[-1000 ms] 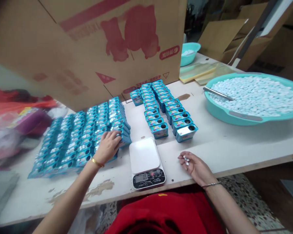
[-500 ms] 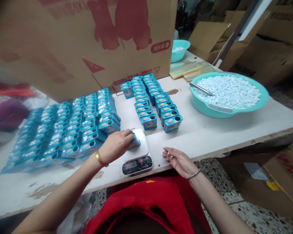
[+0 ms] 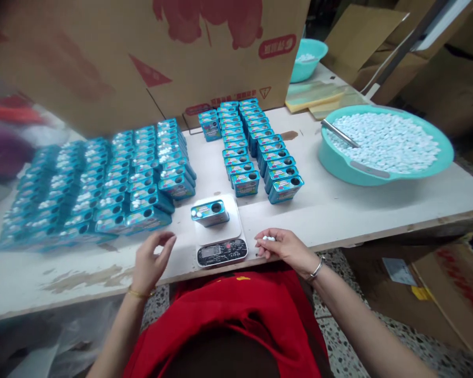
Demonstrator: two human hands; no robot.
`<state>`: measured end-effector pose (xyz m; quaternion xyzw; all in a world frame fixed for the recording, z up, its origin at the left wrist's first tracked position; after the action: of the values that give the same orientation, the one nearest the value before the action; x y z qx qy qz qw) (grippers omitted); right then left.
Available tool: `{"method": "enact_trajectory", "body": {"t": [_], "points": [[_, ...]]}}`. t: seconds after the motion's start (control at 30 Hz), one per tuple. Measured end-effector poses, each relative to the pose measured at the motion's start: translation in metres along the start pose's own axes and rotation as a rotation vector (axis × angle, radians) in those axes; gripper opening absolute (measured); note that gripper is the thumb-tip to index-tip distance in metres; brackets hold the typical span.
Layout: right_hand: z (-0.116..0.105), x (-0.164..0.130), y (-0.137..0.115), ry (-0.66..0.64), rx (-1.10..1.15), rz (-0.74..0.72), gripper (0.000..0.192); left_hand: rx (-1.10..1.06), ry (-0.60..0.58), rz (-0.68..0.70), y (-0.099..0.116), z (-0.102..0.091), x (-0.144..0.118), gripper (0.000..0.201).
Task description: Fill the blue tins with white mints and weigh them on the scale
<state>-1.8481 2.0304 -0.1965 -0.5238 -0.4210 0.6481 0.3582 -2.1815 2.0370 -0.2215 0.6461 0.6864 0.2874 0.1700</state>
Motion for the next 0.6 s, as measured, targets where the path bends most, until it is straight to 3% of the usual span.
{"method": "enact_trajectory", "body": {"t": [0.1,0.17,0.27,0.37,0.47,0.6], "points": [[0.008,0.012,-0.03,-0.072,-0.185,-0.097,0.035,-0.017,-0.054,-0.084,-0.023,0.02,-0.018,0.02],[0.015,0.021,-0.051,-0.128,-0.266,-0.169,0.03,-0.06,-0.042,-0.098,-0.024,0.025,-0.022,0.019],[0.029,0.037,-0.078,-0.204,-0.408,-0.279,0.021,-0.125,0.08,-0.037,-0.007,0.021,-0.017,0.018],[0.049,0.051,-0.101,-0.254,-0.644,-0.395,0.011,-0.155,0.191,0.106,0.018,0.013,-0.005,0.024],[0.071,0.061,-0.114,-0.259,-0.928,-0.519,0.008,-0.126,0.223,0.239,0.039,0.011,0.006,0.029],[0.089,0.071,-0.113,-0.274,-1.166,-0.579,0.012,-0.032,0.21,0.325,0.053,0.013,0.015,0.034]]}}
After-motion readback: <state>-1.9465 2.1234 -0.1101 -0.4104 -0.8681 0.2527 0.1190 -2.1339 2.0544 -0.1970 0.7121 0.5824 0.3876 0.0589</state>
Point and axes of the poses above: each hand's wrist, its own x-axis towards the middle knuckle, its own z-axis out of the palm, y = z × x, the point moved 1 cm from there along x, towards the middle knuckle, and after that the axes turned 12 degrees about -z, right-handed, at the moved point
